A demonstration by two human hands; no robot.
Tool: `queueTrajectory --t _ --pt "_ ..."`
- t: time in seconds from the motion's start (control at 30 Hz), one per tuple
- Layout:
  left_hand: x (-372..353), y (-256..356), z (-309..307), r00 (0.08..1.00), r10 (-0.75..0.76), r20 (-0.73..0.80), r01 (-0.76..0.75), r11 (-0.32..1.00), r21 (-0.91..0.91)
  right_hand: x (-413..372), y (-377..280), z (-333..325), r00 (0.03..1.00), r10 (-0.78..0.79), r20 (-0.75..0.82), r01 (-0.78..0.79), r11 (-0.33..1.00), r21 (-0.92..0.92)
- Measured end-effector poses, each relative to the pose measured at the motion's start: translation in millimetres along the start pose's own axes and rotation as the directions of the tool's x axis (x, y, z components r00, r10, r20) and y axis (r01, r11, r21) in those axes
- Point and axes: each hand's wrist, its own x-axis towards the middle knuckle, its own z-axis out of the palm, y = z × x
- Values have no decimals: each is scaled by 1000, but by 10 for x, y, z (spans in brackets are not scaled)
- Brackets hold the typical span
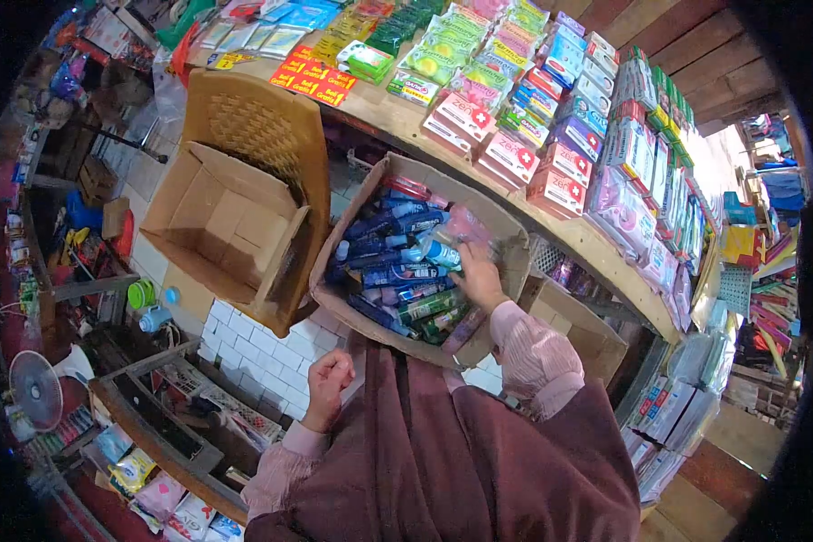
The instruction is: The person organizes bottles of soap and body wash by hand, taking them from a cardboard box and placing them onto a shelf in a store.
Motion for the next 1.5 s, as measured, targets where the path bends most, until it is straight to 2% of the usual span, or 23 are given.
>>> queueTrajectory --t 0.3,0.4,0.67,0.87,0.9,1.0,1.1,1.23,1.33,1.37,1.43,1.47,1.5 --pt "70 38 184 999 4 41 -6 998 58 -2 118 55 1000 9 24 -10 999 34" --pt "86 -7 212 995 -7 97 7 1000 0 6 136 38 999 -14 44 11 997 73" --pt "131 -24 412 993 -49 112 37 993 109 -65 169 36 998 -62 23 58 986 153" --pt "152 -72 427 987 -68 143 55 994 100 -76 164 57 933 -209 294 173 974 143" --pt "153 -90 407 985 -83 149 71 994 82 -76 109 11 934 -173 312 132 980 146" --pt "168 -151 391 985 -87 152 80 996 48 -136 61 -10 921 -311 232 275 945 176" --pt "167 -119 406 986 -69 151 59 996 69 -249 -103 -203 876 -425 226 400 904 150" --pt "237 -180 426 996 -88 20 83 978 194 -399 -162 -222 858 -481 181 466 876 123" --pt "395 -146 506 996 68 51 -85 844 529 -435 -272 -279 851 -488 194 481 873 83" --pt "456 -101 529 995 52 88 -95 794 600 -454 -344 -305 852 -451 268 459 888 33" --pt "652 -133 560 932 250 263 -362 613 702 -529 -493 -327 840 -360 406 423 903 -72" --pt "734 -146 579 874 330 357 -482 493 724 -581 -504 -245 850 -329 412 385 921 -61" --pt "769 -109 608 907 201 371 -420 507 752 -629 -497 -126 859 -298 417 349 936 -51"
